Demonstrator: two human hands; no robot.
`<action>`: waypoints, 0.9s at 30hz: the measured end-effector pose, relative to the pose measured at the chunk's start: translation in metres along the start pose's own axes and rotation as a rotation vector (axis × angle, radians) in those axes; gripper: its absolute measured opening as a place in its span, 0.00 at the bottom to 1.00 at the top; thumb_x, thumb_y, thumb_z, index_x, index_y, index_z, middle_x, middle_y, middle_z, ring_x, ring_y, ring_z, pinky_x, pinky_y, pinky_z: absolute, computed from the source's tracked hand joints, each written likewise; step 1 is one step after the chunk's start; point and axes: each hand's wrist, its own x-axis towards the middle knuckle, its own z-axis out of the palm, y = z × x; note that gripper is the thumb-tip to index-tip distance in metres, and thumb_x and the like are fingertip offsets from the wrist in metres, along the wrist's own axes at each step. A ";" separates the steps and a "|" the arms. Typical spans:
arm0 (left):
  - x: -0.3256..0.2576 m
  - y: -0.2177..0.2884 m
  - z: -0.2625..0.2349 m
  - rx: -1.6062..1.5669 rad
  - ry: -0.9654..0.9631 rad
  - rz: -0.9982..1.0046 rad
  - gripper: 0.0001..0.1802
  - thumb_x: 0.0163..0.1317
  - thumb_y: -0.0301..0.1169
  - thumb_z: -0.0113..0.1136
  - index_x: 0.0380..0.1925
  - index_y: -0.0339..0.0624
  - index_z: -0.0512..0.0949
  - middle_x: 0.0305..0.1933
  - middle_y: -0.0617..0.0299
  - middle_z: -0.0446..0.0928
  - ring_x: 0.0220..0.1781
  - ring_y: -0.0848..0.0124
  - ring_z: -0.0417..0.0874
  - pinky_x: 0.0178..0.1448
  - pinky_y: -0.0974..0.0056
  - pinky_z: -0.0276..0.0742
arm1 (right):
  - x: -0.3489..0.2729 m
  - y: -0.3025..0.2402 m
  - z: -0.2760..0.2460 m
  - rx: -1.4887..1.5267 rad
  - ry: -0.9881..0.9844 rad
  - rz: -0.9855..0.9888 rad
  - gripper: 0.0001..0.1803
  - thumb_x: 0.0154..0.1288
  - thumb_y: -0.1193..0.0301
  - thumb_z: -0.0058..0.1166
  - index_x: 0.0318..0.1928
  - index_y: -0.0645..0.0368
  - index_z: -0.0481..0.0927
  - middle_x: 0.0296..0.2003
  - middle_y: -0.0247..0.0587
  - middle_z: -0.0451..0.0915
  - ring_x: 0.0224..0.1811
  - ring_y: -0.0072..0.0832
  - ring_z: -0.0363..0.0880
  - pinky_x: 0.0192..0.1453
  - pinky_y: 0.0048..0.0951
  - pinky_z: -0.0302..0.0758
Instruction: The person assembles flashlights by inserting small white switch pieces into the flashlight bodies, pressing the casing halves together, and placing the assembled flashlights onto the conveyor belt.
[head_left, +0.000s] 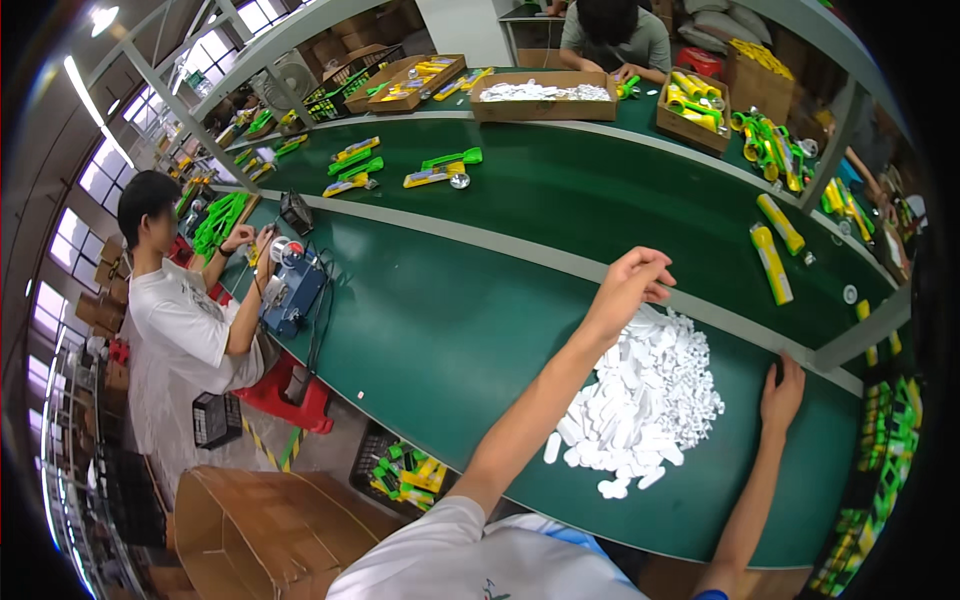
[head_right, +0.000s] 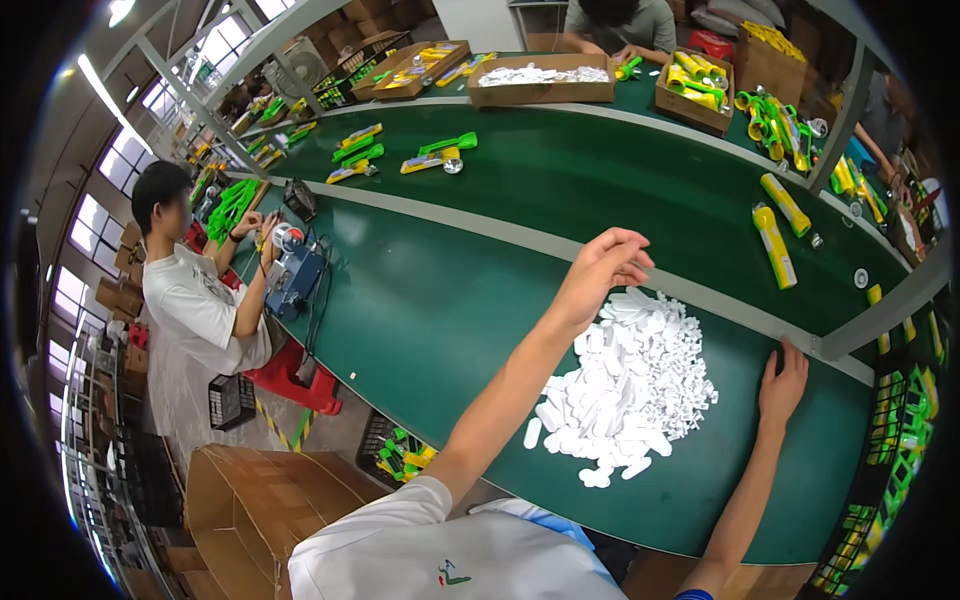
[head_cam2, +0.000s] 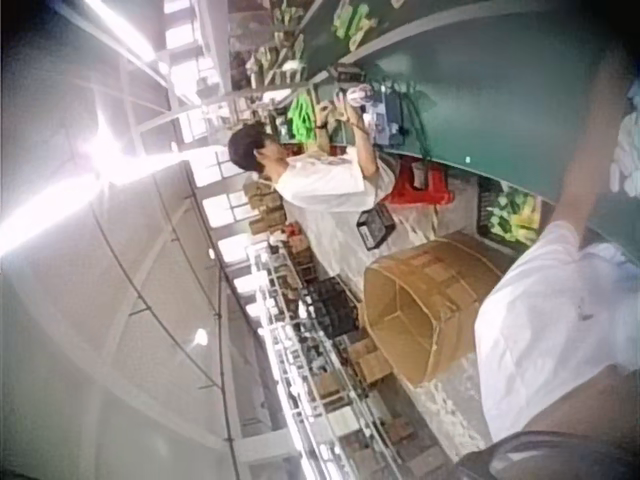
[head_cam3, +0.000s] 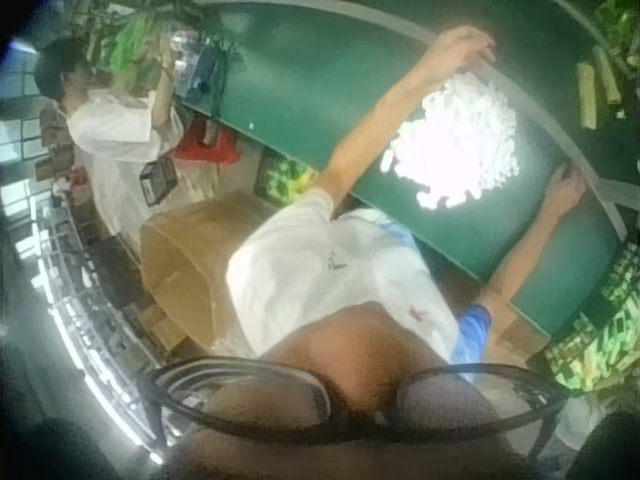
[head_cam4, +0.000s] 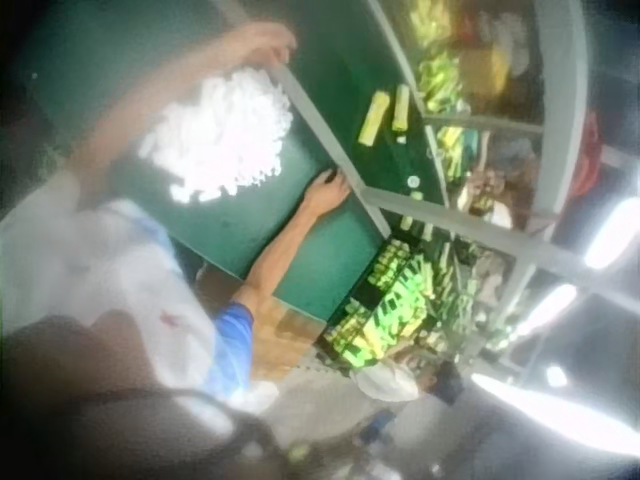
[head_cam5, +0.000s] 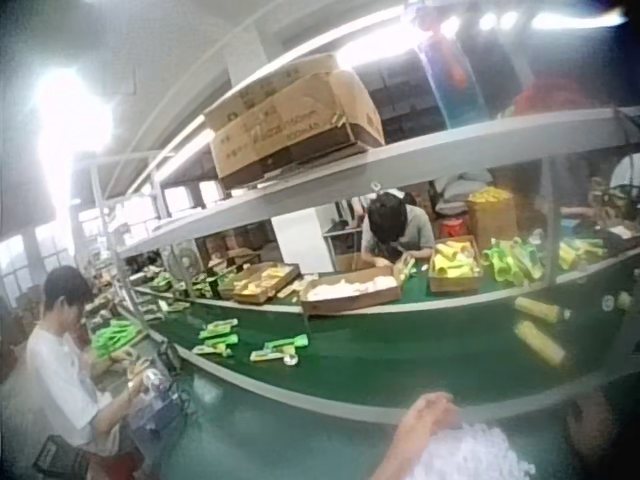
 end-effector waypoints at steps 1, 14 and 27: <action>0.002 -0.004 0.001 0.005 0.006 -0.013 0.14 0.75 0.38 0.53 0.50 0.40 0.76 0.42 0.59 0.81 0.40 0.74 0.83 0.49 0.68 0.78 | -0.003 0.009 0.001 -0.162 0.114 -0.159 0.28 0.69 0.71 0.54 0.69 0.52 0.70 0.50 0.50 0.80 0.55 0.47 0.76 0.62 0.43 0.72; 0.137 0.050 -0.277 1.765 0.578 0.274 0.24 0.53 0.28 0.64 0.53 0.39 0.75 0.48 0.46 0.81 0.48 0.49 0.84 0.52 0.49 0.82 | 0.007 -0.014 -0.005 -0.106 -0.012 -0.023 0.21 0.70 0.67 0.54 0.61 0.58 0.79 0.65 0.47 0.72 0.68 0.49 0.66 0.74 0.46 0.62; 0.175 0.120 -0.494 2.023 0.316 -0.171 0.40 0.43 0.37 0.69 0.62 0.44 0.72 0.69 0.51 0.68 0.74 0.49 0.64 0.72 0.49 0.68 | 0.039 -0.033 -0.006 -0.089 -0.151 -0.027 0.37 0.60 0.64 0.59 0.70 0.56 0.66 0.65 0.50 0.70 0.72 0.48 0.61 0.82 0.54 0.44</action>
